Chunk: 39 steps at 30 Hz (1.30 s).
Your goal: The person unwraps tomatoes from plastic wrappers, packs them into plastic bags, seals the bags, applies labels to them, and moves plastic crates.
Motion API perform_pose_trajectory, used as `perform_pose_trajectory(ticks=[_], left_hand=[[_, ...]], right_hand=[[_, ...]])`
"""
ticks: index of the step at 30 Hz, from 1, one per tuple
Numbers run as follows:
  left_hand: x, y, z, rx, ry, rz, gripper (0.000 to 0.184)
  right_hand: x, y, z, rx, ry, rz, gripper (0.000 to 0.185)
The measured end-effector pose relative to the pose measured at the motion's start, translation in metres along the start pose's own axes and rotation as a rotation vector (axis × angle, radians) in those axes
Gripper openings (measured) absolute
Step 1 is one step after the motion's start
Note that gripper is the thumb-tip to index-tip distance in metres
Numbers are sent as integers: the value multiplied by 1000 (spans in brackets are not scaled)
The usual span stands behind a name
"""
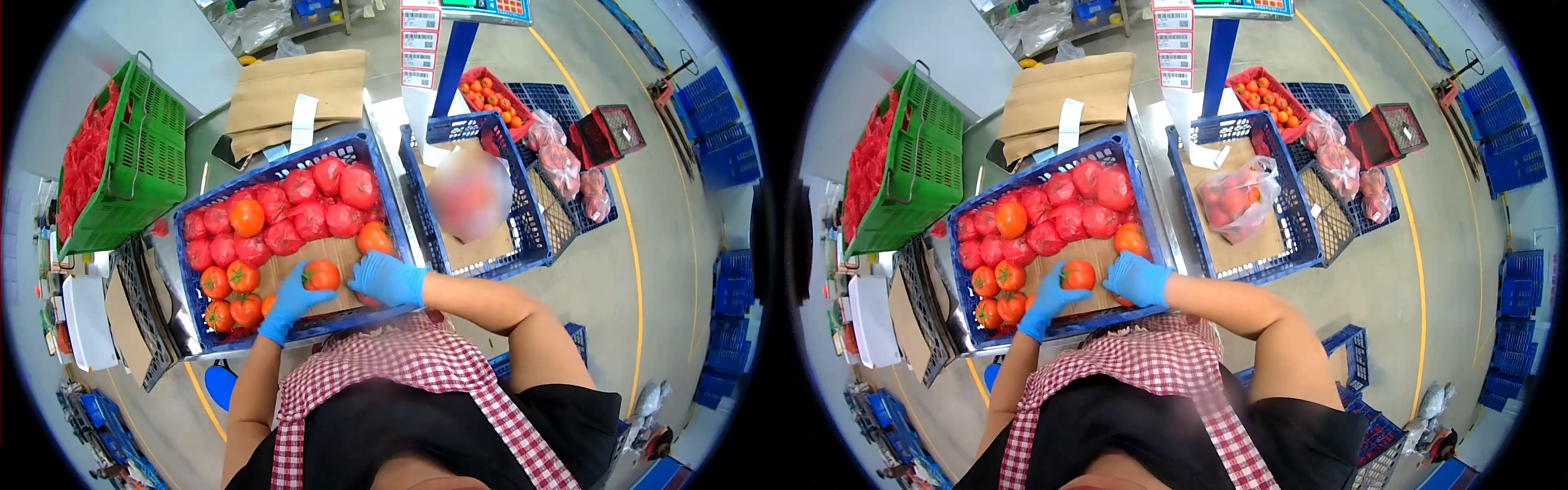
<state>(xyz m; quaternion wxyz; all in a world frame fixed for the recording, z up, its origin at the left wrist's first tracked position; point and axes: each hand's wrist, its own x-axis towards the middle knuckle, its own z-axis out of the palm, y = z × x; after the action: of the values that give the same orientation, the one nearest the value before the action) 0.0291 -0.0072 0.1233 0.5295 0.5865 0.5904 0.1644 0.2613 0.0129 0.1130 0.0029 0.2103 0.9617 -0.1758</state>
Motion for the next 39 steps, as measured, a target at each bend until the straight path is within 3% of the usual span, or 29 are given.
perform_pose_trajectory(ticks=[2, 3, 6, 9, 10, 12, 13, 16, 20, 23, 25, 29, 31, 32, 33, 36, 38, 39], left_hand=[[5, 1, -13, -432, -67, -133, 72], [0, 17, -16, -779, -114, -196, 74], [4, 35, -4, -1124, -127, -26, 84], [18, 105, 4, -733, -57, 219, 83], [25, 126, 9, -579, -57, 277, 82], [44, 161, 28, -373, -121, 291, 82], [56, 174, 39, -268, -158, 302, 83], [90, 192, 73, -351, -263, 275, 81], [120, 212, 110, -307, -286, 260, 81], [145, 214, 133, 189, -159, 498, 87], [156, 217, 148, 428, -140, 602, 92], [179, 233, 169, 650, -349, 554, 82], [209, 237, 174, 360, -561, 354, 81], [226, 239, 177, 211, -660, 251, 81], [244, 245, 186, 357, -549, 232, 70], [314, 209, 236, 773, -178, 627, 61], [352, 169, 294, 610, -269, 779, 54], [362, 158, 317, 587, -264, 759, 54]], right_hand=[[-5, 12, -10, 56, 49, -105, 33], [-8, 9, -32, 55, -82, -42, 50], [-33, 13, -80, 995, 210, 139, 68], [-62, 38, -69, 2051, 444, 170, 84], [-70, 44, -65, 2442, 563, -56, 86], [-89, 54, -58, 2832, 703, -336, 87], [-97, 60, -54, 2837, 826, -267, 87], [-128, 74, -45, 2783, 1128, -82, 88], [-158, 86, -34, 2645, 1253, 30, 87], [-169, 89, -31, 2562, 1293, 110, 90], [-171, 97, -18, 2588, 1362, 6, 96], [-182, 117, 7, 2643, 1510, -113, 103], [-194, 125, 9, 2619, 1631, -166, 94], [-204, 129, 17, 2551, 1698, -69, 90], [-214, 134, 26, 2481, 1759, 34, 85], [-244, 149, 49, 2465, 1919, 173, 78], [-254, 158, 41, 2233, 1934, 382, 72], [-256, 162, 41, 2290, 2016, 331, 71]])
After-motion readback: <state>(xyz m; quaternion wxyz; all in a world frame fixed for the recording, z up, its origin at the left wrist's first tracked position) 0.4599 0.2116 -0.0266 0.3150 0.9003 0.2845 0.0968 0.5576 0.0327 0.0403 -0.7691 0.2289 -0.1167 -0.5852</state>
